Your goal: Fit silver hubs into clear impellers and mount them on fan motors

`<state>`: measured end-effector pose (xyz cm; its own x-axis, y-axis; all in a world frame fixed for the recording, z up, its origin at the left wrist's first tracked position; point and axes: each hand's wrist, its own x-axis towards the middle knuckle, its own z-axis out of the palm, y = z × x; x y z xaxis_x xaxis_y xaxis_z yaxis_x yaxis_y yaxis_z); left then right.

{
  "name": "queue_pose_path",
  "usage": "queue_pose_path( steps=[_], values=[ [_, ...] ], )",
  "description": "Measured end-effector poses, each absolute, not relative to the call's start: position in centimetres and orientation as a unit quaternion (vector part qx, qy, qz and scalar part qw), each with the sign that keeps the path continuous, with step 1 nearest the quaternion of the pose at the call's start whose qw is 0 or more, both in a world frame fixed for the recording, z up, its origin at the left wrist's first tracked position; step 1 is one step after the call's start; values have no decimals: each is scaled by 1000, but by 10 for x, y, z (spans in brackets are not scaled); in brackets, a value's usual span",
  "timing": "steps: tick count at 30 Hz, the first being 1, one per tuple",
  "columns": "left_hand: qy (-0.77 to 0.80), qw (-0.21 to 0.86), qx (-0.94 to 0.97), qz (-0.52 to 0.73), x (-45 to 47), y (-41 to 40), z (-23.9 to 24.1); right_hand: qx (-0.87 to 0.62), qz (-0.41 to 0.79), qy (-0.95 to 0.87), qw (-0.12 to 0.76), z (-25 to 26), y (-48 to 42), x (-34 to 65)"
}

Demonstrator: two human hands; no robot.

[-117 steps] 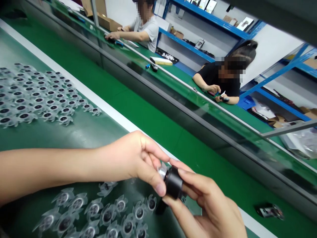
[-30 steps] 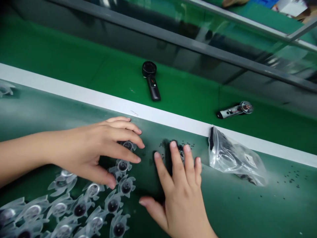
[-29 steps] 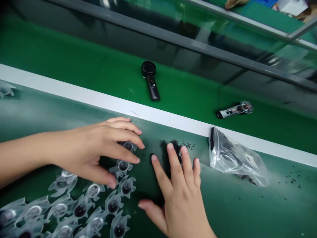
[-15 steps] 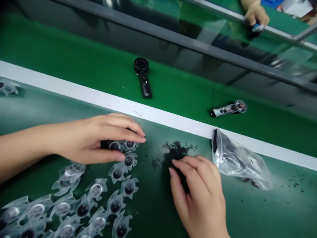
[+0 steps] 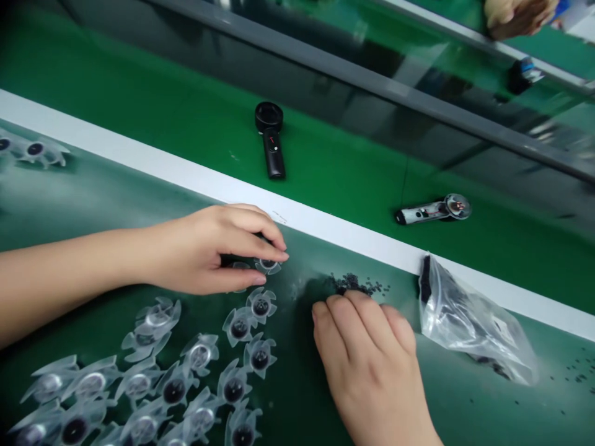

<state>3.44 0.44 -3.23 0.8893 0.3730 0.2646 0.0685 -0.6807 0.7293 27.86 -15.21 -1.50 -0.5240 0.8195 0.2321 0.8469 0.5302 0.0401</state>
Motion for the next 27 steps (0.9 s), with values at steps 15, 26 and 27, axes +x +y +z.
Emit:
queue_pose_path(
  steps=[15,26,27],
  values=[
    [190,403,871,209,37,2,-36,-484,149,-831,230,-21,-84,243],
    [174,386,886,188,39,6,-33,-459,117,-854,216,-22,-82,243],
    [173,384,888,186,39,6,-33,-459,115,-855,214,-21,-83,243]
  ],
)
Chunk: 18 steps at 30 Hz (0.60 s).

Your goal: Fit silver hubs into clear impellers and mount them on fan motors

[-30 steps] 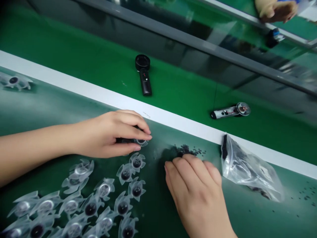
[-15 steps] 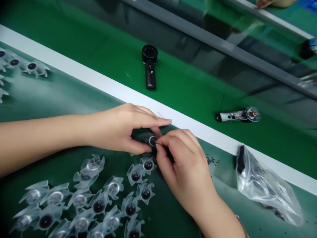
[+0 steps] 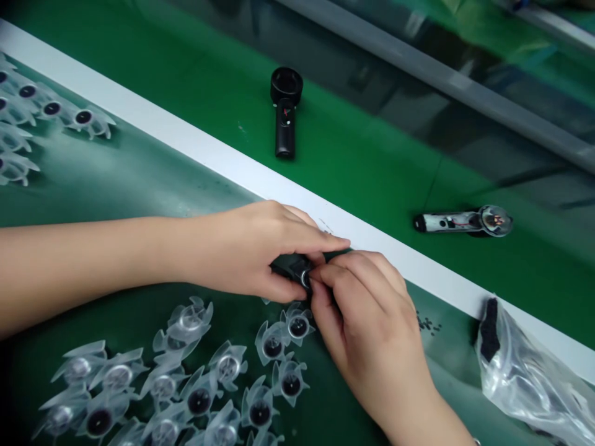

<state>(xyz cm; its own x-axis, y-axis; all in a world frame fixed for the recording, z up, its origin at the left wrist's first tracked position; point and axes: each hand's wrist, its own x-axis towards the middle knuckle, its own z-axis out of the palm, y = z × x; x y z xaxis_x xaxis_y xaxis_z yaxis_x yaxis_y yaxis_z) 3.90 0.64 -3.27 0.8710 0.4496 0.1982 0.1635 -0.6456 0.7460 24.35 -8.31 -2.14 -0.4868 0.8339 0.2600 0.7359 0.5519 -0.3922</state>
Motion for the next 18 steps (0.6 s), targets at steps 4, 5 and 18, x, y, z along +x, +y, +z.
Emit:
queue_pose_path(
  steps=[4,5,18],
  values=[
    [179,381,889,182,39,7,-32,-455,94,-861,206,-20,-87,246],
    [181,381,889,181,40,6,-32,-454,89,-863,205,-20,-88,246],
    [195,400,879,173,39,7,-31,-431,15,-880,200,-16,-101,243]
  ],
)
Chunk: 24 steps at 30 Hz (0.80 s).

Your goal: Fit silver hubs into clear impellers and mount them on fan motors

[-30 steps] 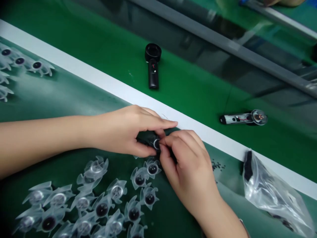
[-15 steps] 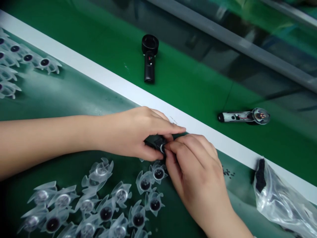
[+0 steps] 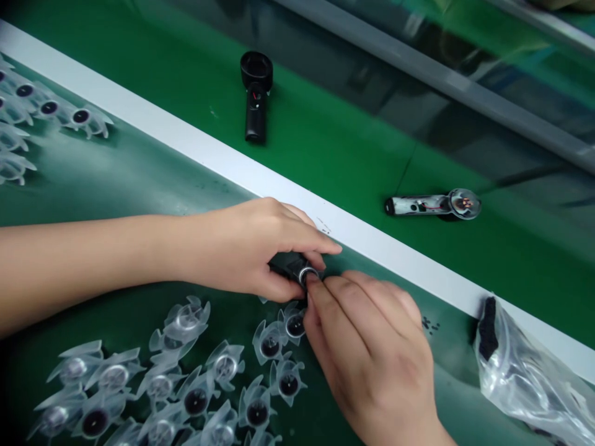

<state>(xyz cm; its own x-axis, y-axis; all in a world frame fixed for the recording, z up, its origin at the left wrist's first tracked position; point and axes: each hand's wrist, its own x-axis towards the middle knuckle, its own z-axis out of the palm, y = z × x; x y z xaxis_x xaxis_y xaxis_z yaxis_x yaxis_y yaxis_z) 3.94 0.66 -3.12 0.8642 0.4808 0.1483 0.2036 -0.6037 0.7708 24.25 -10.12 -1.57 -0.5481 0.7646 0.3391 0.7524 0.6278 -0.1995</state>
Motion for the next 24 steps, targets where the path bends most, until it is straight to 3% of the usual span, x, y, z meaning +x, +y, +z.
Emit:
queue_pose_path(
  steps=[8,13,17,24],
  values=[
    [195,404,874,183,39,6,-33,-406,-15,-896,179,-10,-100,244],
    [202,407,871,188,39,6,-32,-472,82,-850,219,-9,-102,255],
    [207,418,865,186,39,5,-32,-555,75,-798,221,-7,-101,257],
    [186,442,848,226,34,4,-35,-534,92,-810,224,-13,-95,245]
  ],
)
